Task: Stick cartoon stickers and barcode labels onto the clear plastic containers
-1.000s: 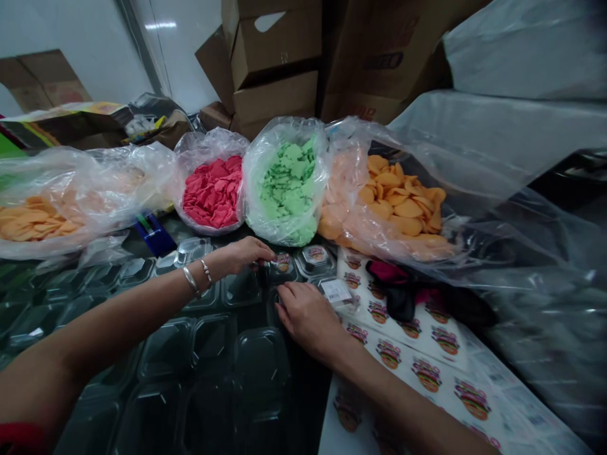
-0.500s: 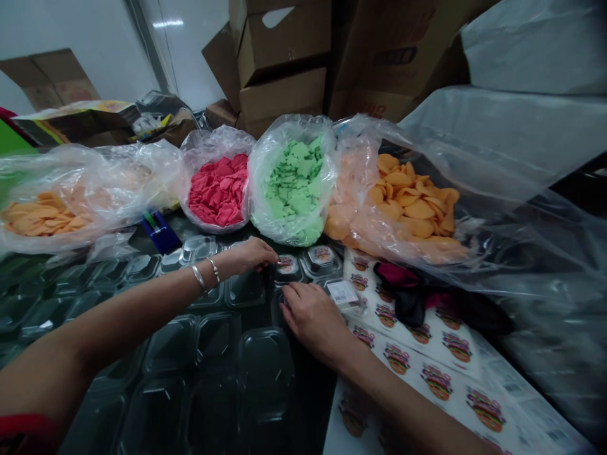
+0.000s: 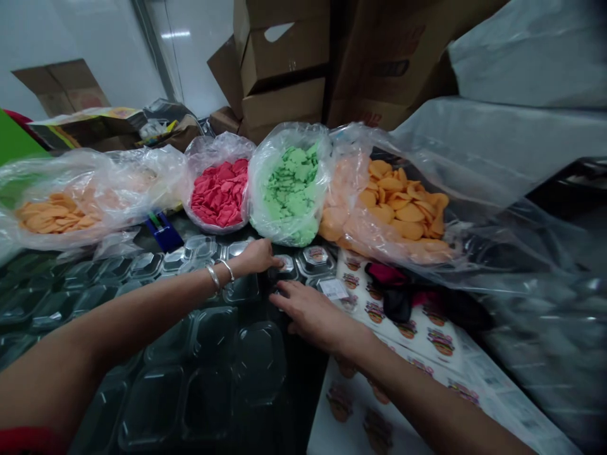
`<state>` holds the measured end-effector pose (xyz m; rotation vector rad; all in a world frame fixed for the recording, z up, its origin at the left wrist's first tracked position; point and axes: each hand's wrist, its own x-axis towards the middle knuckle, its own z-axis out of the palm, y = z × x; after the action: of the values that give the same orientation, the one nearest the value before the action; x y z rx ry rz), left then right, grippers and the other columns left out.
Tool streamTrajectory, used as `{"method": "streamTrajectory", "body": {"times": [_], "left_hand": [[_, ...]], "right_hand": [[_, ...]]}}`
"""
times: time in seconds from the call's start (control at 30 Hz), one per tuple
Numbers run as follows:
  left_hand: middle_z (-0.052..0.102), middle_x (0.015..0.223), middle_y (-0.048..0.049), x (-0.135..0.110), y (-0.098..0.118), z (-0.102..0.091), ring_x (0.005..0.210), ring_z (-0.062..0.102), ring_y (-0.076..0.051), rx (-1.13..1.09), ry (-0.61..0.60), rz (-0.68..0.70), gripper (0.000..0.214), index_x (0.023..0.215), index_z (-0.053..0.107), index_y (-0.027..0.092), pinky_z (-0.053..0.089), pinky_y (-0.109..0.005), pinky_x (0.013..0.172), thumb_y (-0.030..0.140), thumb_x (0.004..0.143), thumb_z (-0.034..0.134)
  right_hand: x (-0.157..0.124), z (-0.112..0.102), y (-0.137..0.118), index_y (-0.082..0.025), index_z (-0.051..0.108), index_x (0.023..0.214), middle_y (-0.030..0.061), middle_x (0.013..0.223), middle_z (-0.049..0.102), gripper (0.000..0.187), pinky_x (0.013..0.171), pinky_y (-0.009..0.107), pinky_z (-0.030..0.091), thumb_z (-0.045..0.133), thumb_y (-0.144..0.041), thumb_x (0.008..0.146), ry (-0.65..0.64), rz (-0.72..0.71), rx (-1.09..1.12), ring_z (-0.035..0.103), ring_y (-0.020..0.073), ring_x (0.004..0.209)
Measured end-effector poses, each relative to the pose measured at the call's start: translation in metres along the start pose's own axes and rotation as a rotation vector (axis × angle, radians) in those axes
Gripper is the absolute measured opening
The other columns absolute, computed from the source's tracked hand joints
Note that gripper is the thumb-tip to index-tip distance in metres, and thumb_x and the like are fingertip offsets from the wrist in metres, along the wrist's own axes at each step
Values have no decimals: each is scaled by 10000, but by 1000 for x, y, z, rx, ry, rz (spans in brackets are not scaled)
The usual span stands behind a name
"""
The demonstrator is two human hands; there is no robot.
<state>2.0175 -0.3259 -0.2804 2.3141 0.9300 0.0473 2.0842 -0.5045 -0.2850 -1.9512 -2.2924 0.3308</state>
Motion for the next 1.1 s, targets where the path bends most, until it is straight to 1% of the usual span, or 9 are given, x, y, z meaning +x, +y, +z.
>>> {"method": "streamTrajectory", "body": {"times": [0.1,0.2,0.4,0.5,0.63,0.73,0.87,1.0,1.1], "left_hand": [[582,624,-12,-1,2,-9,564,505,-142,44,33,20,326,832,604,122,317,-229,492,310,617,761],[609,719,-36,-10,8,-28,646,538,-152,65,90,93,161,820,604,132,356,-234,554,254,725,647],[597,720,8,-46,21,-59,609,512,-114,-191,219,348,208,942,561,166,367,-214,540,308,790,553],[597,734,11,-60,26,-51,626,519,-109,-281,184,436,218,969,553,164,385,-214,563,279,784,551],[602,759,7,-67,32,-29,683,546,-118,-216,83,471,199,964,570,157,422,-231,638,217,776,542],[618,779,4,-80,35,-17,708,560,-125,-126,38,464,204,984,579,160,429,-240,664,196,789,530],[632,848,-16,-128,30,-6,724,563,-134,50,-73,603,175,989,588,182,442,-256,688,200,833,511],[620,1028,-67,-183,7,11,930,551,-203,288,-347,890,131,958,616,211,449,-330,828,221,849,544],[591,1146,-91,-190,-8,23,1011,521,-240,423,-363,971,134,954,636,206,425,-389,902,246,834,594]], "right_hand": [[7,-1,8,-219,612,1121,118,1219,537,504,874,393,462,776,-109,657,-17,-54,30,526,275,1096],[11,-10,10,-230,636,1077,77,1156,557,455,882,349,446,779,-115,661,-15,-130,83,533,228,1049],[-14,-61,2,-228,635,1060,76,1161,556,412,903,367,428,745,-101,684,114,-149,-27,514,231,1053],[-29,-74,21,-242,653,1021,66,1142,570,406,886,384,432,747,-79,661,104,-19,-122,520,247,1045],[-27,-55,52,-245,687,971,49,1049,623,432,831,345,453,668,36,642,-42,77,-161,577,229,963],[-23,-43,53,-228,684,1019,62,1086,628,495,844,341,459,641,67,624,-78,122,-130,589,237,995],[-70,-55,14,-159,611,1168,140,1278,535,510,936,433,426,700,-78,673,231,245,-71,501,315,1173],[-179,-43,-59,-233,634,1120,80,1098,669,305,883,401,479,602,-272,818,577,414,275,611,252,1033],[-242,13,-119,-255,708,928,66,918,722,182,727,342,523,637,-341,783,439,683,744,663,234,836]]}}
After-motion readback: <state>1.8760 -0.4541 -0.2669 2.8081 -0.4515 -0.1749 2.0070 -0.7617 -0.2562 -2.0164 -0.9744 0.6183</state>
